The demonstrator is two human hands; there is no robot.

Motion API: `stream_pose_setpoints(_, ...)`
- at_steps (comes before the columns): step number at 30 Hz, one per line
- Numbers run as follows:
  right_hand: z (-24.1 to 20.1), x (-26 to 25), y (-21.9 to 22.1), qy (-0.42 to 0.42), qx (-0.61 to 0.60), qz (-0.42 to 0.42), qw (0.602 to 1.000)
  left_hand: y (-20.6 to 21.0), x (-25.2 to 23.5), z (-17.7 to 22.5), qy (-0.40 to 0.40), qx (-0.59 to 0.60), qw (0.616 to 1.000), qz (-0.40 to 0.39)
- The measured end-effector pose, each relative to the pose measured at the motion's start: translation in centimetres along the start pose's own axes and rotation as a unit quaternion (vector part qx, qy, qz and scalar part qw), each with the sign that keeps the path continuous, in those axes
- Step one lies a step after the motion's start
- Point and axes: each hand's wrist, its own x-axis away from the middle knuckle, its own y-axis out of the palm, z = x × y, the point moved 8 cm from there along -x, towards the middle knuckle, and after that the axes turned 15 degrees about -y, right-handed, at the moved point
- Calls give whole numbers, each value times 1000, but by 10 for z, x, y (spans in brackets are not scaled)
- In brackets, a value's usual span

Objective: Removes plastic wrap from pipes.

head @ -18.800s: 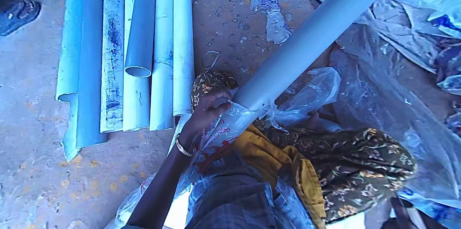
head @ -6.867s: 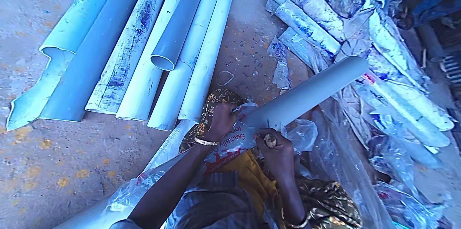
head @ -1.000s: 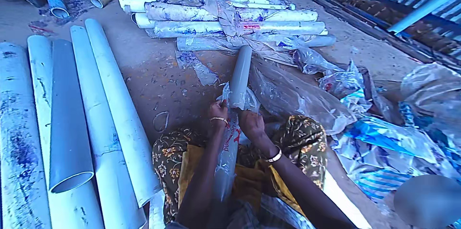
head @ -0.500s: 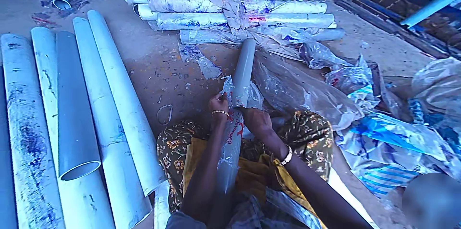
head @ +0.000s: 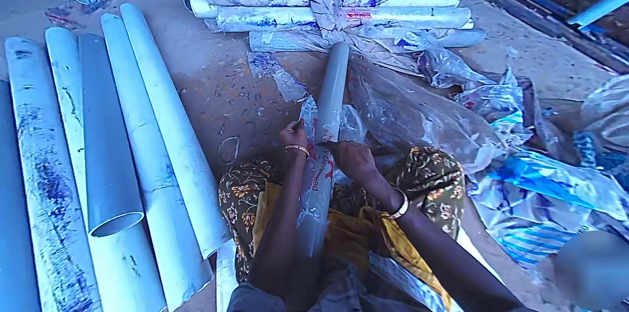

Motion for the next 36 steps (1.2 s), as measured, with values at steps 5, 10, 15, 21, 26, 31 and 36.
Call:
stream_pose_setpoints(5, -13, 40, 28, -29, 30, -62, 997, 0, -5, -4, 5, 41, 999, -21)
stream_pose_setpoints(10, 3, 65, 41, -99, -91, 5, 991, -5, -13, -2, -44, -14, 996, -80)
stream_pose_setpoints(15, 31, 71, 34, -104, -176, 86, 975, -9, 8, 15, -34, -273, 945, -178)
stream_pose_setpoints(21, 59, 75, 30, -93, -214, 167, 958, -11, 74, 16, -84, -548, 815, -171)
stream_pose_setpoints(26, 59, 63, 42, -114, -232, 148, 955, -12, 80, -6, -25, -484, 847, -220)
stream_pose_setpoints(31, 34, 44, 23, -54, -119, 106, 986, -14, 79, -13, 21, -328, 931, -158)
stream_pose_setpoints(36, 11, 26, 18, -32, -35, 8, 999, -19, 78, -9, -1, -354, 926, -132)
